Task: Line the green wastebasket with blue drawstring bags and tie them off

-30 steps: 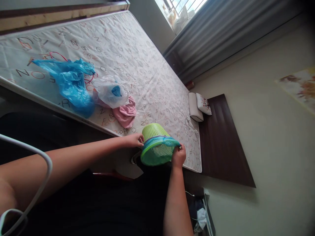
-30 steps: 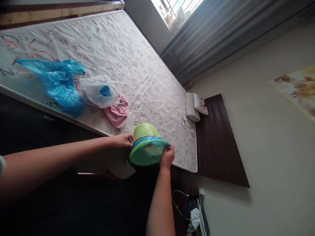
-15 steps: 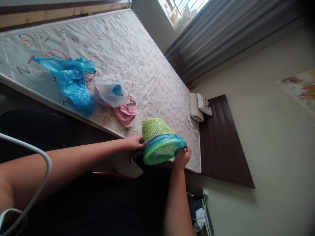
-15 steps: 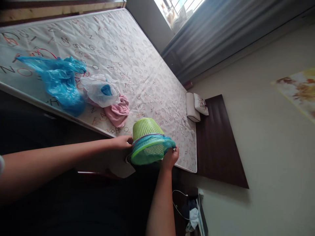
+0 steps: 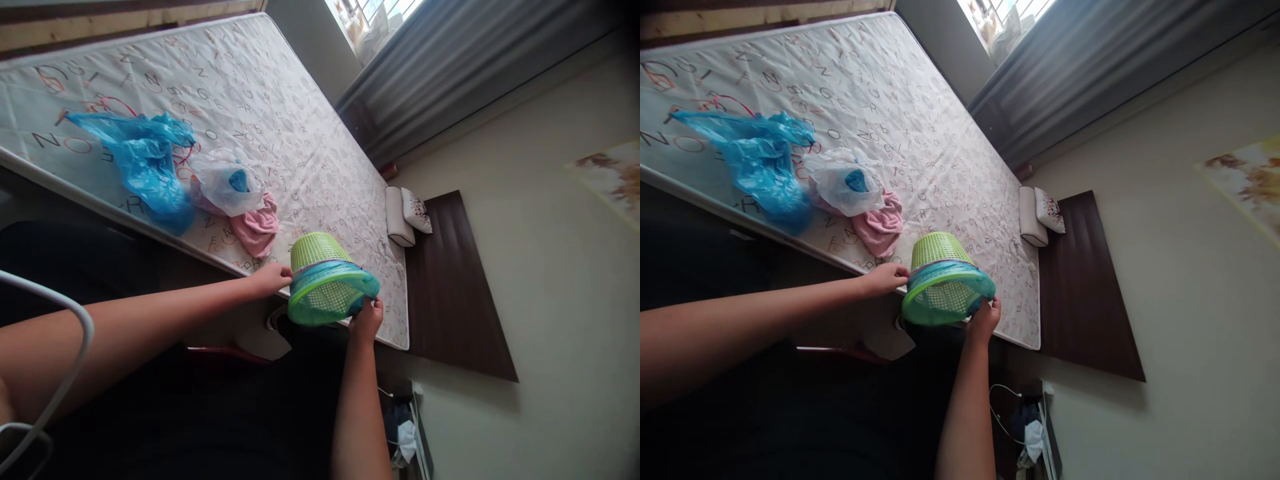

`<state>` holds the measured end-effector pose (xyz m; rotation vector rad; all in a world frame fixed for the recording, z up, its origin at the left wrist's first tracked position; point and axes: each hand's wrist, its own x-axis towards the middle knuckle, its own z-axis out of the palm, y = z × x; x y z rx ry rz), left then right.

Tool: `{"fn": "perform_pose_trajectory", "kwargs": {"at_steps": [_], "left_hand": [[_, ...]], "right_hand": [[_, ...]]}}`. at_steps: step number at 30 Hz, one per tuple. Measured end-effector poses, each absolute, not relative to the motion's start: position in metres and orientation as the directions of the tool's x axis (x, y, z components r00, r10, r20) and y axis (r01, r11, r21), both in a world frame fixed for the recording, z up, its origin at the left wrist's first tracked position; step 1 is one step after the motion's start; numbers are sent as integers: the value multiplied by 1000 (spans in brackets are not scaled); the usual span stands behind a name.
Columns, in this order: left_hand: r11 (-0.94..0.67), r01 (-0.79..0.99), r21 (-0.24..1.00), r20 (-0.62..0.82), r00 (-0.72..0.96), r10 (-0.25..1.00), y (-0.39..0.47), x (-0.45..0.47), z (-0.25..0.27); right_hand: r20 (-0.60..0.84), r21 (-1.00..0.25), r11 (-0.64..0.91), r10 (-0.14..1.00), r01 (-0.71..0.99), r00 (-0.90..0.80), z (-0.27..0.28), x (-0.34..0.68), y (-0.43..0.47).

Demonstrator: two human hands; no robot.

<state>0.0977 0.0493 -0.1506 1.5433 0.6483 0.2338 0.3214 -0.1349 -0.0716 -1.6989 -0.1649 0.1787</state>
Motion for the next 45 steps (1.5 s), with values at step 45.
{"fn": "perform_pose_trajectory", "kwargs": {"at_steps": [45], "left_hand": [[-681,416,602,263,702,662,112,85,-112]], "right_hand": [[-541,-836,-443,569,-323,619,-79,238,-126]]}}
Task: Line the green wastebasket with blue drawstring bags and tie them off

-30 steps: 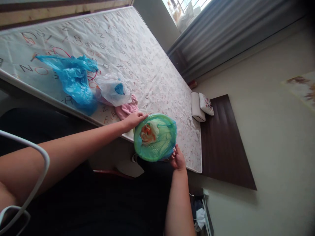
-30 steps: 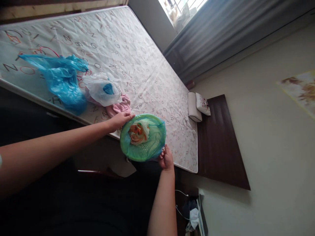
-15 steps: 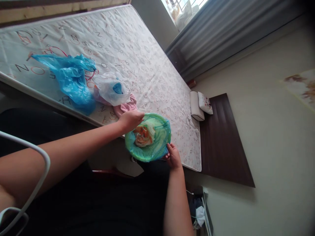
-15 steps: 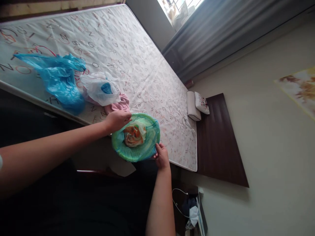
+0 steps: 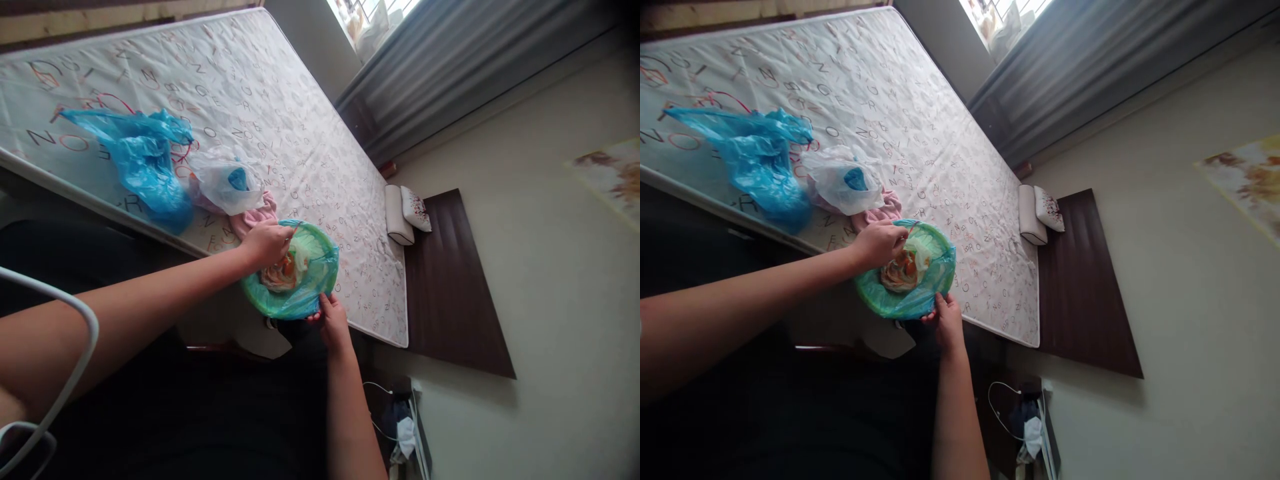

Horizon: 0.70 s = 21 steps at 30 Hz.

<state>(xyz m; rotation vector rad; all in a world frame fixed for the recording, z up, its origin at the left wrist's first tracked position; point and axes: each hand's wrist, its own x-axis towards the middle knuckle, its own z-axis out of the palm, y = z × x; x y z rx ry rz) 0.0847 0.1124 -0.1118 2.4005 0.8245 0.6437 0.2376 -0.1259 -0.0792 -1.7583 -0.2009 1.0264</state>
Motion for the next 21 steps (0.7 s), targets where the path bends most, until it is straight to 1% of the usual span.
{"fn": "perform_pose_trajectory", "kwargs": {"at_steps": [5,9,14,17,19,21], "left_hand": [[-727,232,647,384,724,573,110,87,-116],[-711,90,697,428,743,514,107,88,-117],[-652,-24,758,377,832,407,102,86,-113],[-604,-60,795,327,880,343,98,85,-109],[-519,-75,852,270,912,310,93,84,-107],[-396,-95,914,226,927,300,85,84,-105]], "right_hand": [[-566,-819,-428,498,-381,657,-87,233,-128],[-578,-812,-411,475,-414,663,-89,231,-131],[-598,-796,-423,435,-434,673,-90,232,-130],[-616,-785,-393,403,-479,677,-88,233,-127],[-630,-774,-371,377,-513,678,-87,233,-123],[-639,-768,-354,363,-534,678,-86,232,-119]]}}
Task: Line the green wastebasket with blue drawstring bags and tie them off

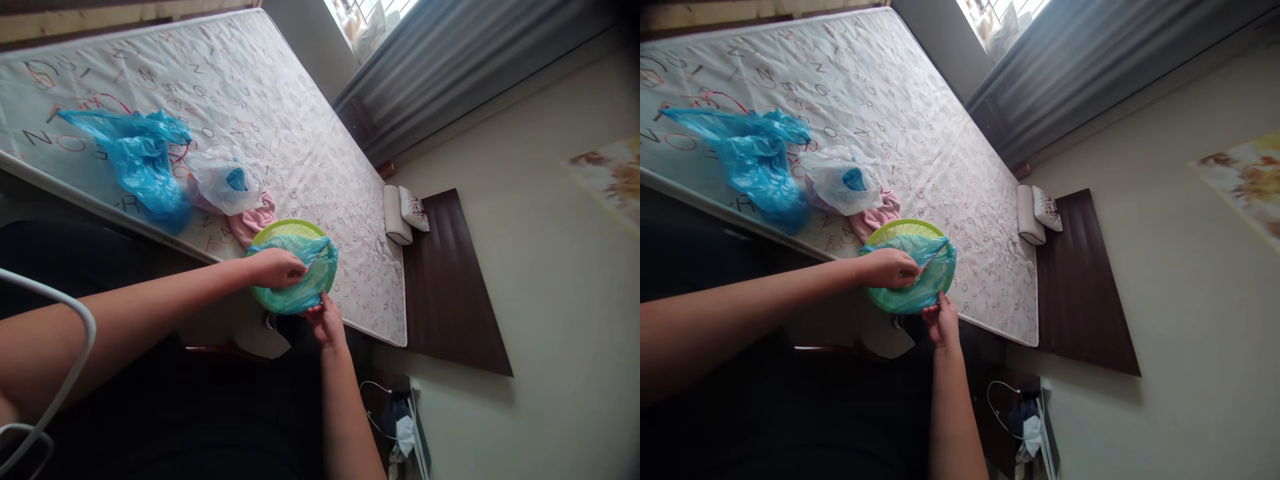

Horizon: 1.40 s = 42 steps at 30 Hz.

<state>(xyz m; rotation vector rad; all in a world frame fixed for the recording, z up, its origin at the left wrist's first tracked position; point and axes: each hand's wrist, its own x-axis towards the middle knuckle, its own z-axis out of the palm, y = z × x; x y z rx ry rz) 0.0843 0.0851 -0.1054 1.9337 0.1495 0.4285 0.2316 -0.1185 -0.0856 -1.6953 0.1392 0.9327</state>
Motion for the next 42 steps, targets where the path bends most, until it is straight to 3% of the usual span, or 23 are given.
{"fn": "perform_pose_trajectory", "kwargs": {"at_steps": [6,9,12,15,17,19,28,33,42], "left_hand": [[-273,-192,943,241,957,160,52,83,-96],[-181,-212,960,242,957,162,44,81,-88],[-12,-225,974,219,936,276,58,80,-82],[240,-282,929,128,853,506,93,79,-77],[381,-377,844,44,757,652,120,77,-74],[455,-461,762,-8,695,719,143,72,-71],[446,-542,712,-59,587,808,181,66,-69],[408,-504,761,-4,626,780,177,69,-72],[451,-522,724,-80,586,806,171,67,-65]], "right_hand": [[-639,-769,-286,347,-572,686,-91,233,-99],[-628,-778,-263,369,-571,685,-94,242,-90],[-646,-762,-216,317,-611,694,-87,253,-83],[-682,-726,-111,244,-678,690,-71,263,-81],[-675,-726,-79,271,-683,686,-60,270,-82],[-638,-755,-78,319,-651,701,-50,276,-85],[-490,-850,13,349,-527,799,-11,300,-95],[-378,-903,12,455,-430,806,15,300,-102],[-336,-881,89,575,-465,746,52,301,-112]]}}
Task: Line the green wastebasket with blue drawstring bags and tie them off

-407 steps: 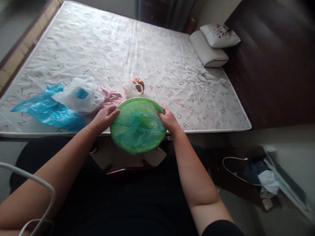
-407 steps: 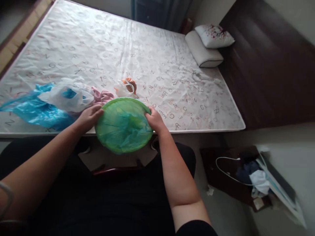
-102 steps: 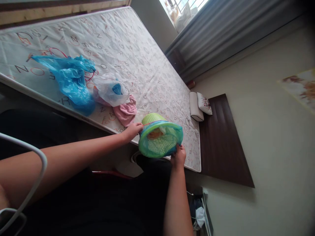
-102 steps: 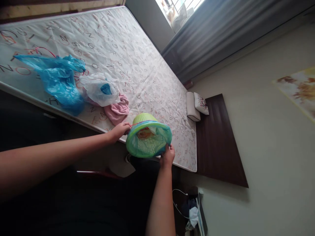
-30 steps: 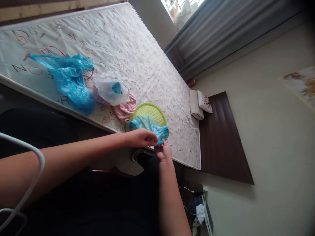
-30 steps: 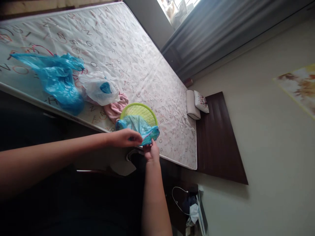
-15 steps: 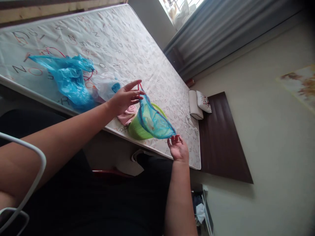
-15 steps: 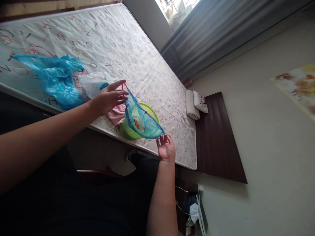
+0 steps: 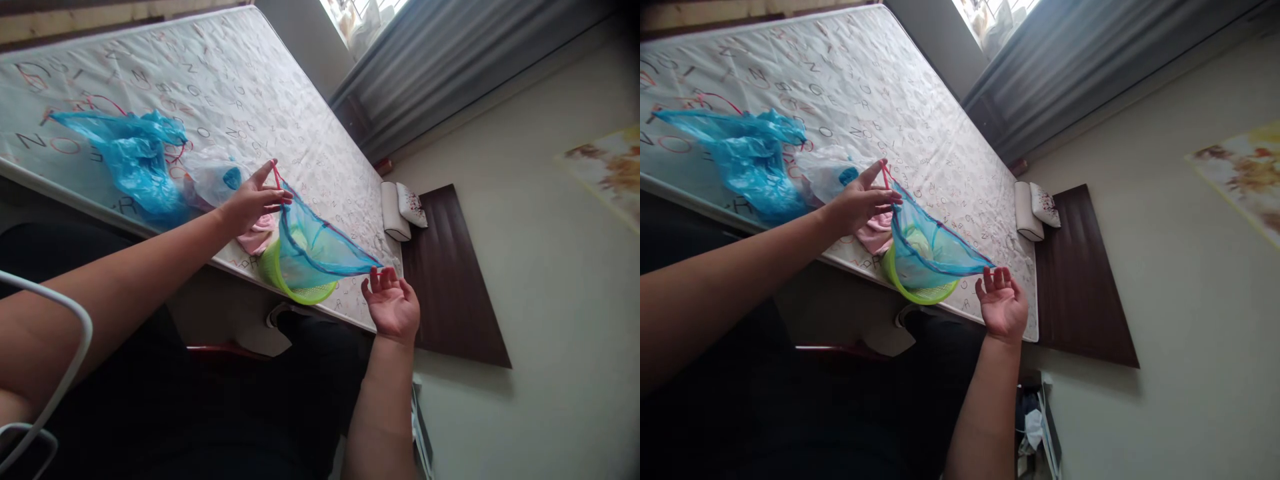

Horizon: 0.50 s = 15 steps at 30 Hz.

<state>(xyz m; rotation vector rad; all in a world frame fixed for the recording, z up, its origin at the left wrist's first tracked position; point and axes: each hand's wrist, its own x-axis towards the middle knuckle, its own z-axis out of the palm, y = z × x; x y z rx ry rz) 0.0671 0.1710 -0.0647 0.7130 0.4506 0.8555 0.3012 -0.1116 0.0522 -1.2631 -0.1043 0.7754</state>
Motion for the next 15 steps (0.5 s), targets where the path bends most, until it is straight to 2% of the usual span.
{"fn": "perform_pose_trajectory", "kwargs": {"at_steps": [5,7,10,12,15], "left_hand": [[492,-486,722,-156,578,801,172,69,-66],[459,-462,759,-135,578,805,169,71,-66],[359,-436,825,-26,606,795,155,76,-63],[307,-426,851,83,687,722,139,82,-59],[284,-402,871,218,832,510,108,93,-57]], "right_hand": [[-321,-890,117,527,-440,787,52,301,-112],[-282,-930,61,514,-363,810,50,293,-109],[-180,-981,-40,572,-192,800,45,277,-101],[-139,-990,-90,629,-105,765,42,265,-95],[-99,-993,-119,677,-24,730,37,248,-86]]}}
